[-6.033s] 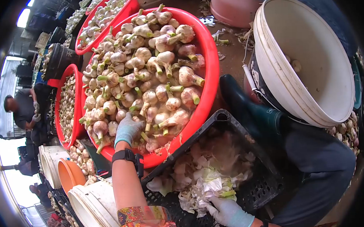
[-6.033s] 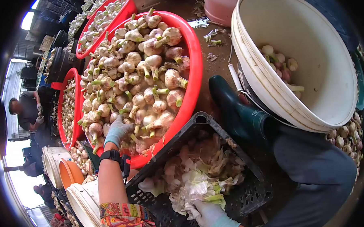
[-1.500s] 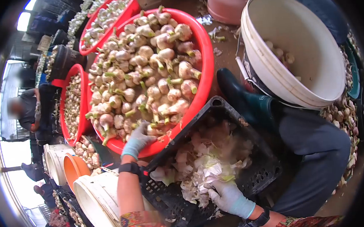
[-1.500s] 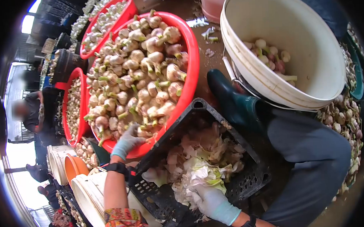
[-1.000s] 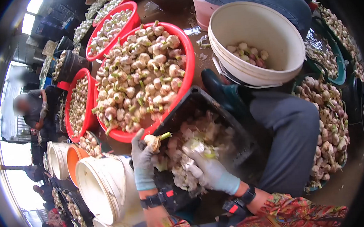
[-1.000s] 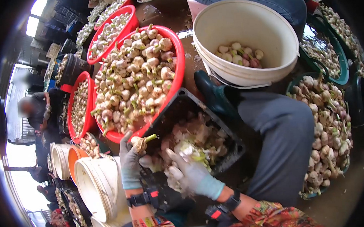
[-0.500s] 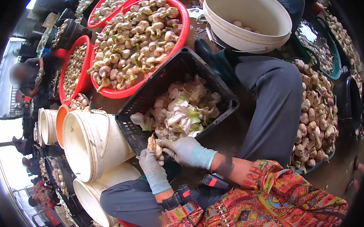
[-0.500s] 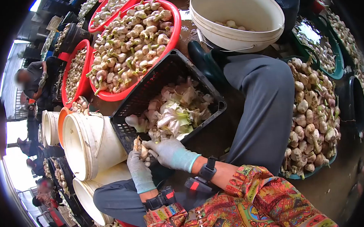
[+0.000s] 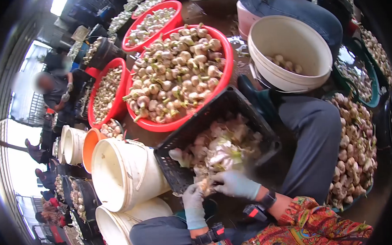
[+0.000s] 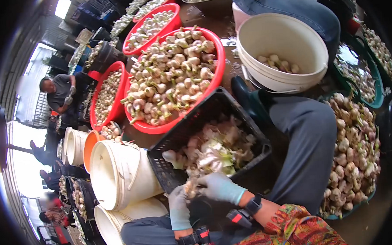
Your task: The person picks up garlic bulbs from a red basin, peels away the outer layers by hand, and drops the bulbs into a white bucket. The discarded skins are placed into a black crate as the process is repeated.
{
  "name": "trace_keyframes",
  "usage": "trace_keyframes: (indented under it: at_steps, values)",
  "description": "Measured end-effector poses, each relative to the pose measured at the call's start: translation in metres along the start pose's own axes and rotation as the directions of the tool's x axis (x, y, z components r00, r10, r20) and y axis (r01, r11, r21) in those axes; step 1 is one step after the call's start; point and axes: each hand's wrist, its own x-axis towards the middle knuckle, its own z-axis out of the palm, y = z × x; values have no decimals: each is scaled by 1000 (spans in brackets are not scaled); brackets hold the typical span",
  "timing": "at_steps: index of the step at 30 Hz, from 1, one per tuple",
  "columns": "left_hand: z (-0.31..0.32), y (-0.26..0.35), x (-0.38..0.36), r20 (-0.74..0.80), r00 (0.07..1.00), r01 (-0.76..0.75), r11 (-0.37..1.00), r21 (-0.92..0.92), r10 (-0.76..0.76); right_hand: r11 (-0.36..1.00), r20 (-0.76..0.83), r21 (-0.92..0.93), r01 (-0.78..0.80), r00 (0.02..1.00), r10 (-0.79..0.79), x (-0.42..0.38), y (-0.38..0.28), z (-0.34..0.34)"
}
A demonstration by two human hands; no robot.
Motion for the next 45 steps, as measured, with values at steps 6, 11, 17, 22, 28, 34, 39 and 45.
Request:
trace_keyframes:
  at_steps: [6, 11, 17, 22, 28, 34, 39, 45]
  values:
    - [0, 10, -7, 223, 930, -195, 908, -371, 291, 343, 229, 892, -294, 949, 216, 10, 26, 12]
    - [3, -6, -7, 71, 959, -249, 933, -262, 275, 750, -78, 660, -49, 988, 134, 12, -11, 3]
    - [6, -41, 9, 113, 964, -106, 735, -670, 242, 993, -329, 116, -16, 943, 53, 12, -19, 20]
    - [13, -27, -1, 85, 943, -125, 578, -806, 321, 987, -628, 97, -125, 762, 158, 26, 21, 21]
    - [12, 2, -14, 1, 943, -166, 472, -866, 333, 997, -462, -61, 55, 884, -77, 8, 2, -6]
    - [30, -5, -5, -15, 915, -263, 568, -780, 404, 939, -248, 342, 26, 967, 63, 3, -19, 4]
    - [37, -10, -1, -24, 946, -217, 577, -787, 323, 916, -265, 391, -88, 942, 203, 7, -24, 1]
    - [38, -5, 1, 93, 969, -77, 639, -765, 229, 843, -379, 536, -37, 882, 280, 22, -2, 8]
